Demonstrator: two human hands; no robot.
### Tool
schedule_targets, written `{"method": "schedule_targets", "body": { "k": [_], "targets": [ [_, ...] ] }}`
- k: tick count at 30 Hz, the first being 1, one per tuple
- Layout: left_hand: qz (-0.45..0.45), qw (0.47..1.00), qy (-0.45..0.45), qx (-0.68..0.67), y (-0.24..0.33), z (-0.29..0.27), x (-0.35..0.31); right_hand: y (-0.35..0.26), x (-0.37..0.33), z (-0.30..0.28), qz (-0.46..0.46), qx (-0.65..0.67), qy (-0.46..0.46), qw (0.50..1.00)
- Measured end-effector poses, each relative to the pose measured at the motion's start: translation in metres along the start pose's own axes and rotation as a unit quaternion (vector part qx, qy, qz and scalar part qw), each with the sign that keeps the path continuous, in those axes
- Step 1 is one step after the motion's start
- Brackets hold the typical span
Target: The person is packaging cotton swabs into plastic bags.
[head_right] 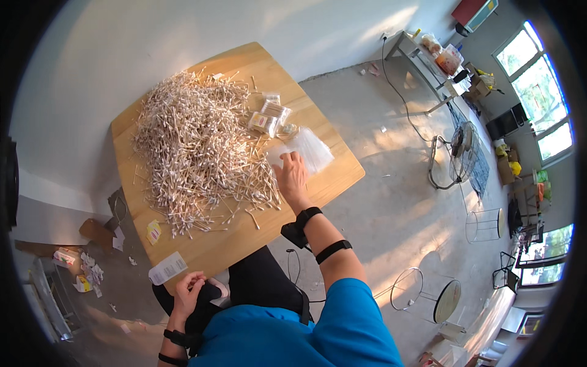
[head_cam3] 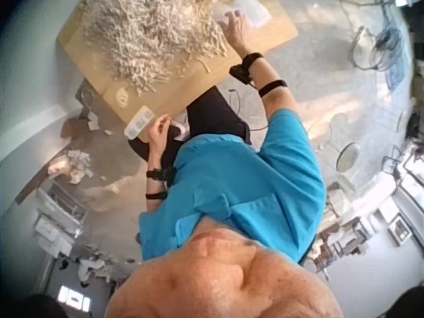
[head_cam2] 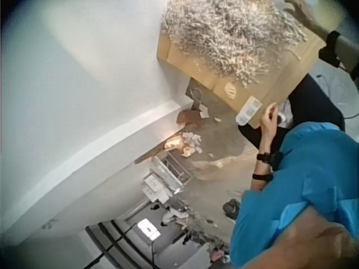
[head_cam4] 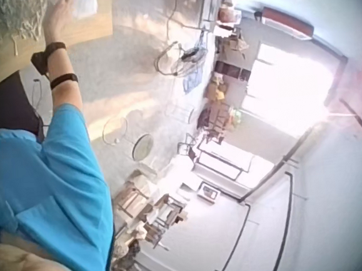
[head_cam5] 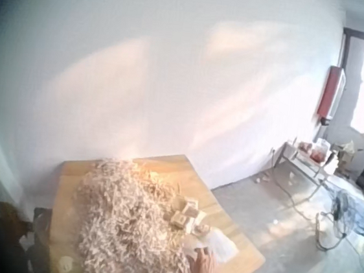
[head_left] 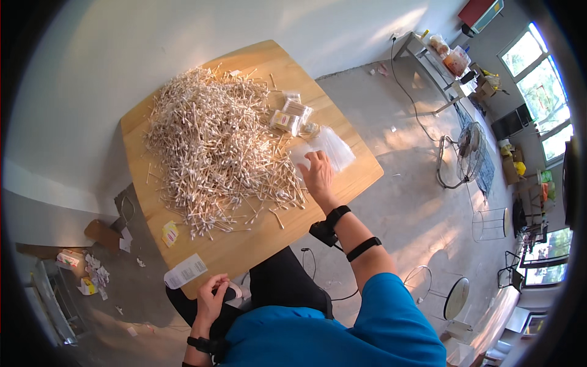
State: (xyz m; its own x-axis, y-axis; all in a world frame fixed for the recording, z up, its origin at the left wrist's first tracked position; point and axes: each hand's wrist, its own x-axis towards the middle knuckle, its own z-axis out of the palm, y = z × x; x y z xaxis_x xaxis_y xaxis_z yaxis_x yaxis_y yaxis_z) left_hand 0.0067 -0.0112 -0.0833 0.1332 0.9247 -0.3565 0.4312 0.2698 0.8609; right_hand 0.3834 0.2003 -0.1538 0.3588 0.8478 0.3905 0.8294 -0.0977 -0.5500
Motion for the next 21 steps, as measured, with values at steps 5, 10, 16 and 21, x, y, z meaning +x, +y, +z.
{"method": "schedule_targets", "body": {
  "k": [5, 10, 16, 21],
  "targets": [
    [0.026, 0.999, -0.043, 0.013, 0.006, 0.012, 0.008, 0.016, -0.018, 0.0, -0.002, -0.095, -0.043, 0.995],
    [0.019, 0.998, -0.058, 0.011, 0.004, 0.017, 0.011, 0.022, -0.019, 0.004, 0.104, -0.037, -0.139, 0.984],
    [-0.003, 0.998, -0.063, -0.011, -0.012, 0.028, 0.012, 0.033, -0.015, 0.008, 0.075, -0.098, -0.029, 0.992],
    [0.001, 0.998, 0.063, 0.002, -0.012, 0.015, 0.035, 0.011, -0.001, -0.04, -0.062, -0.056, 0.021, 0.996]
  ]
}}
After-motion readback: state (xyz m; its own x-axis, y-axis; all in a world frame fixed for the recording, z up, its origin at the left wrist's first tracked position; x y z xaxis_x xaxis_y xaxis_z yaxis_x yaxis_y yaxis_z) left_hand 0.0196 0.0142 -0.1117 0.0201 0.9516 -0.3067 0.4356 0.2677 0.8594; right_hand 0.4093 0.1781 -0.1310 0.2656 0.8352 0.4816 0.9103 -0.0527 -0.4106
